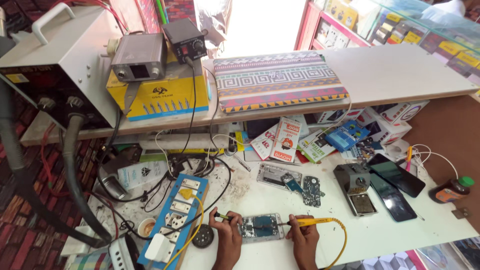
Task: The person uses a soldering iron and a small screwdriver to work on a disassembled smartphone motherboard. They repeatedly apply the soldering iron to various points on the circuit board while holding the board steady with the other hand.
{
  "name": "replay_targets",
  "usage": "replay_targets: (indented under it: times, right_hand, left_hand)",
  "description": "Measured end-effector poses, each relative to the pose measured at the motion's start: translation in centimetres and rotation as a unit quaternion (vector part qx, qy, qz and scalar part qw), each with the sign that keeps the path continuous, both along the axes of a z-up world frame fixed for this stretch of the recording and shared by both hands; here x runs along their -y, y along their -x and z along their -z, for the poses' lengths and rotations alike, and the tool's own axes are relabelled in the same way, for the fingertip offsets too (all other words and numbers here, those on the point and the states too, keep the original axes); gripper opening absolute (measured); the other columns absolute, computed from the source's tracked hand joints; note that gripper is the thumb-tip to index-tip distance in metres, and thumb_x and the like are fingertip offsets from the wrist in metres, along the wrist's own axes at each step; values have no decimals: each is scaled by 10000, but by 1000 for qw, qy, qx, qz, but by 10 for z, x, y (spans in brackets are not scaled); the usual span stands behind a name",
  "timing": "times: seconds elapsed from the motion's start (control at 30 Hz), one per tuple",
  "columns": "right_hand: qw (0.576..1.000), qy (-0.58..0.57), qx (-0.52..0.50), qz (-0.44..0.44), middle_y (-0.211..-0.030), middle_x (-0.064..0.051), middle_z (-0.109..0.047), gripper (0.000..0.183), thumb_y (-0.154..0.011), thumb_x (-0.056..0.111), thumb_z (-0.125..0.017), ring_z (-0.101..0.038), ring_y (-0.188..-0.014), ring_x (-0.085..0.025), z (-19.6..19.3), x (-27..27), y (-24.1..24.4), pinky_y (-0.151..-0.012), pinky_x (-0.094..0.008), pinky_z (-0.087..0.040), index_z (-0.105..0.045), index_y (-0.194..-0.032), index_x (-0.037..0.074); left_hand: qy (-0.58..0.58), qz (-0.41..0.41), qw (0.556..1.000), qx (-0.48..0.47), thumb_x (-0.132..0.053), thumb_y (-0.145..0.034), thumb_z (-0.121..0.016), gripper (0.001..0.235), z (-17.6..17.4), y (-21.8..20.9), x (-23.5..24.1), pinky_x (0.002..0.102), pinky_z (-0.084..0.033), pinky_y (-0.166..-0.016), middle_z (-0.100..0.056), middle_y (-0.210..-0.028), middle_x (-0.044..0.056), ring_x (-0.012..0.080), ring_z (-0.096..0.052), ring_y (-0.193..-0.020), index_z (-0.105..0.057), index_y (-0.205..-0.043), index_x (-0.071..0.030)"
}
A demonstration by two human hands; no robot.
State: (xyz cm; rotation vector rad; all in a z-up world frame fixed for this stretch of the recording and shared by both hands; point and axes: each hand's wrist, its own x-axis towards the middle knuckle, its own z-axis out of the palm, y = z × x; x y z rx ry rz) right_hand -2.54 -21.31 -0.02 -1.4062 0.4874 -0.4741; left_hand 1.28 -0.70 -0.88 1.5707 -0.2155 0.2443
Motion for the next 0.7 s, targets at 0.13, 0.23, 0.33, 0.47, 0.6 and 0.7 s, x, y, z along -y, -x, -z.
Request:
replay_targets:
  times: [0.13,0.23,0.33,0.47,0.6,0.7]
  right_hand:
    - [1000,2,-1,3,-643,-55,-619,243,-920,188,-712,-547,-477,-111,4,-1,2,-445,-243,-360,-587,-1006,-2]
    - [1000,14,-5,13,-644,-47,-627,241,-907,185,-699,-550,-473,-111,2,-1,-1,-439,-245,-359,-573,-1025,16]
    - [1000,27,-15,2,-617,-66,-597,232,-939,183,-694,-545,-485,-119,0,0,1,-458,-252,-361,-572,-1004,-3]
    - [999,41,12,-24,-610,-71,-589,214,-987,196,-651,-538,-528,-99,-3,1,6,-504,-234,-384,-560,-992,3]
    - [999,32,-2,-26,-585,-88,-632,215,-1008,233,-589,-507,-511,-104,-6,1,7,-499,-244,-393,-562,-986,21]
    - [999,34,-13,-14,-586,-92,-621,219,-1000,222,-613,-518,-511,-120,-6,-1,8,-498,-253,-392,-561,-979,10]
  left_hand:
    - [25,-12,1000,10,-13,-1031,-421,495,-1,5,1,354,-443,-912,-547,-887,105,182,-509,-828,-49,-1357,-44]
    - [46,-9,999,-6,-38,-1029,-447,513,-2,2,2,356,-450,-892,-560,-887,106,183,-516,-828,-54,-1359,-49]
    - [41,-10,999,-4,-47,-1023,-456,522,-2,4,0,358,-458,-879,-572,-910,106,184,-533,-831,-54,-1356,-48]
    - [-5,-9,1000,28,-42,-1060,-443,459,-1,4,1,363,-452,-923,-581,-952,114,193,-557,-850,-78,-1337,-39]
    - [-2,7,1000,0,-24,-1039,-430,511,-2,5,-1,363,-475,-887,-569,-931,114,196,-545,-848,-37,-1365,-44]
    - [-1,14,1000,12,7,-1038,-417,504,-2,7,-2,363,-471,-899,-566,-956,118,200,-550,-861,-40,-1369,-41]
